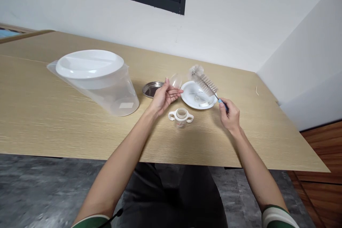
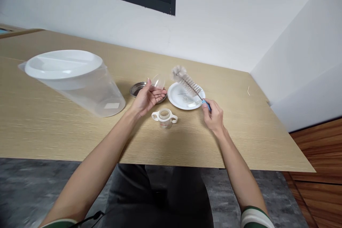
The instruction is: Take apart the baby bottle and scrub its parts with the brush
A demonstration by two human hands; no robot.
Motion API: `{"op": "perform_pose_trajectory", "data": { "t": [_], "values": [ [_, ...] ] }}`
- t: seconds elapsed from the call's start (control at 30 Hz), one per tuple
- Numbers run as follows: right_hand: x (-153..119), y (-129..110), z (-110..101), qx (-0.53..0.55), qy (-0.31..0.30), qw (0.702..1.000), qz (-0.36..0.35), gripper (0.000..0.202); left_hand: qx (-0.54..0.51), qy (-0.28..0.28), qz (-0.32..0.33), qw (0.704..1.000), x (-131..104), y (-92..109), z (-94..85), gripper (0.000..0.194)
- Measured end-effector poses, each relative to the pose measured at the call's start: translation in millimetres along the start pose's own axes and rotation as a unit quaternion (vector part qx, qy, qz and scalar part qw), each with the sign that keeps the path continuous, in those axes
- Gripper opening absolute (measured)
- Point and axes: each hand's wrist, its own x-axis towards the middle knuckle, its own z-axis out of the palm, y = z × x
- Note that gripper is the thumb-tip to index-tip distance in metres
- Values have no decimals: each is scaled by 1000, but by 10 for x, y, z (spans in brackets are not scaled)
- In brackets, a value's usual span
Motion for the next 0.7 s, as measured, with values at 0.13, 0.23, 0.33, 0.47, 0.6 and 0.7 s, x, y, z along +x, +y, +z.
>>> {"op": "perform_pose_trajectory", "data": {
  "t": [0.13, 0.23, 0.33, 0.47, 0.6, 0.7],
  "values": [
    [-3, -5, -3, 0, -1, 1000, 7, 27, 7, 6, -8, 1000, 15, -5, -13, 58],
    [-3, -8, -3, 2, -1, 1000, 7, 27, 12, 11, -11, 1000, 16, -5, -10, 58],
    [-2, -7, -3, 0, -3, 1000, 5, 28, 19, 18, -3, 1000, 17, -11, -7, 55],
    [-2, -6, -1, -2, -3, 1000, 4, 28, 28, 32, 12, 999, 34, -38, -23, 52],
    [-2, -8, -1, 1, -1, 1000, 3, 27, 31, 33, 22, 999, 55, -63, -50, 49],
    [-2, -9, -5, -3, -2, 1000, 7, 28, 32, 29, 25, 999, 58, -66, -55, 46]
  ]
}}
